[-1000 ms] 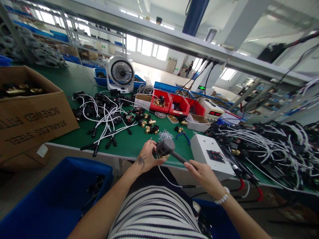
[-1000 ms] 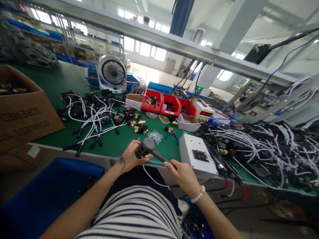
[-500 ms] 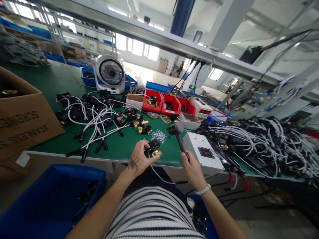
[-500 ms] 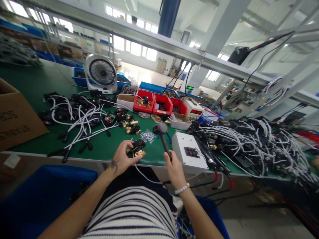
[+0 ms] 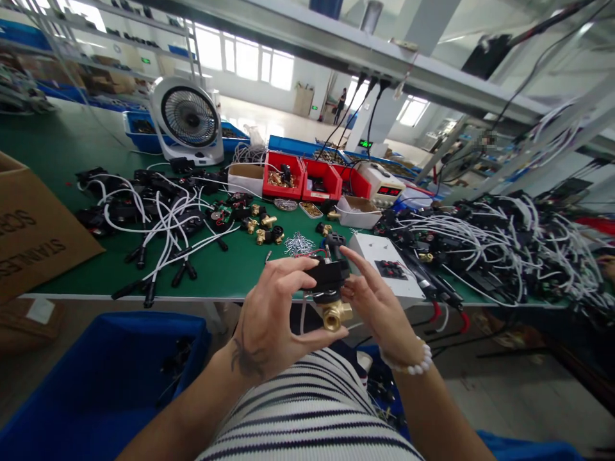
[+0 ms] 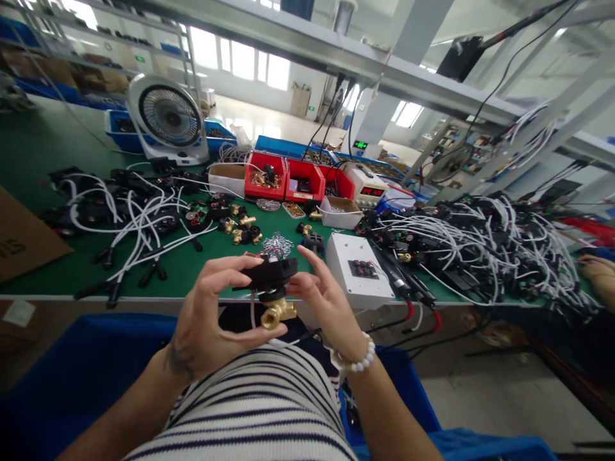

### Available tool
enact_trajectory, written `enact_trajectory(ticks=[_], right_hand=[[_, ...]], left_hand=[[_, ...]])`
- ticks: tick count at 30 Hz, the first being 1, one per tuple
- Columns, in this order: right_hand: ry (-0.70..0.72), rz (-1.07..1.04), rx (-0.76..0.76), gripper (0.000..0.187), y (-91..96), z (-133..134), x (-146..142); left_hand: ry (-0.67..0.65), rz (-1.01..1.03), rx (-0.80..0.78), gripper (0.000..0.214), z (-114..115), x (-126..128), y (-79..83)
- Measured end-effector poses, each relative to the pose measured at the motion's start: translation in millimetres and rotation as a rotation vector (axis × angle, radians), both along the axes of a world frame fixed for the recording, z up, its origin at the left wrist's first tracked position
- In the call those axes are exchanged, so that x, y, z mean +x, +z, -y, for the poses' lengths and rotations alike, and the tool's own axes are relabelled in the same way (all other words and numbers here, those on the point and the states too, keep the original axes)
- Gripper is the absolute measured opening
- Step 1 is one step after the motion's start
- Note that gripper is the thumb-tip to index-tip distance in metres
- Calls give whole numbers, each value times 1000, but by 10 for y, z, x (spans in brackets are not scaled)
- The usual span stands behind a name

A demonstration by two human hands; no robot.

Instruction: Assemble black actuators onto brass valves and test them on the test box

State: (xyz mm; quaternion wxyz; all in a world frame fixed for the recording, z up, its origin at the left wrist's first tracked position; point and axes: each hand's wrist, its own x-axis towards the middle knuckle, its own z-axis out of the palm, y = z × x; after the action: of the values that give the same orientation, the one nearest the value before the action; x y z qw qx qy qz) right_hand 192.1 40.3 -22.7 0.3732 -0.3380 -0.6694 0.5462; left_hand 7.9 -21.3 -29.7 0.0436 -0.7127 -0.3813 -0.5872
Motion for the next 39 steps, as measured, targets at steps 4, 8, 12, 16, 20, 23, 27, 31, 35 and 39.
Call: enact_trajectory(ticks=[4, 8, 12, 16, 20, 23, 27, 31, 35, 39], right_hand=[[105, -182, -108, 68, 186, 212, -83], [35, -220, -70, 68, 165, 218, -112], [-12, -266, -45, 66, 128, 273, -154], [-64, -328, -73, 62, 97, 331, -225], [-15, -357, -107, 59, 67, 308, -264], [31, -367, -110, 66, 101, 295, -283], [91, -53, 92, 68, 273, 72, -185], [-424, 337, 567, 42, 378, -760, 217], [-577, 639, 369, 28, 193, -1674, 724], [-368, 649, 151, 41, -72, -1987, 981]], left_hand=[[-32, -67, -41, 56, 27, -9, 29], [-118, -33, -101, 26, 37, -25, 68], [-53, -19, 8, 13, 44, 24, 117], [-2, -25, 38, 15, 71, 55, 139], [-58, 65, -15, 26, 71, 47, 61], [-240, 499, -275, 42, 5, 42, -8], [-734, 925, -824, 54, -117, 25, 17], [-761, 1047, -850, 51, -131, 12, 100], [-831, 1070, -905, 51, -37, 7, 172], [-849, 1108, -950, 47, 36, 7, 227]])
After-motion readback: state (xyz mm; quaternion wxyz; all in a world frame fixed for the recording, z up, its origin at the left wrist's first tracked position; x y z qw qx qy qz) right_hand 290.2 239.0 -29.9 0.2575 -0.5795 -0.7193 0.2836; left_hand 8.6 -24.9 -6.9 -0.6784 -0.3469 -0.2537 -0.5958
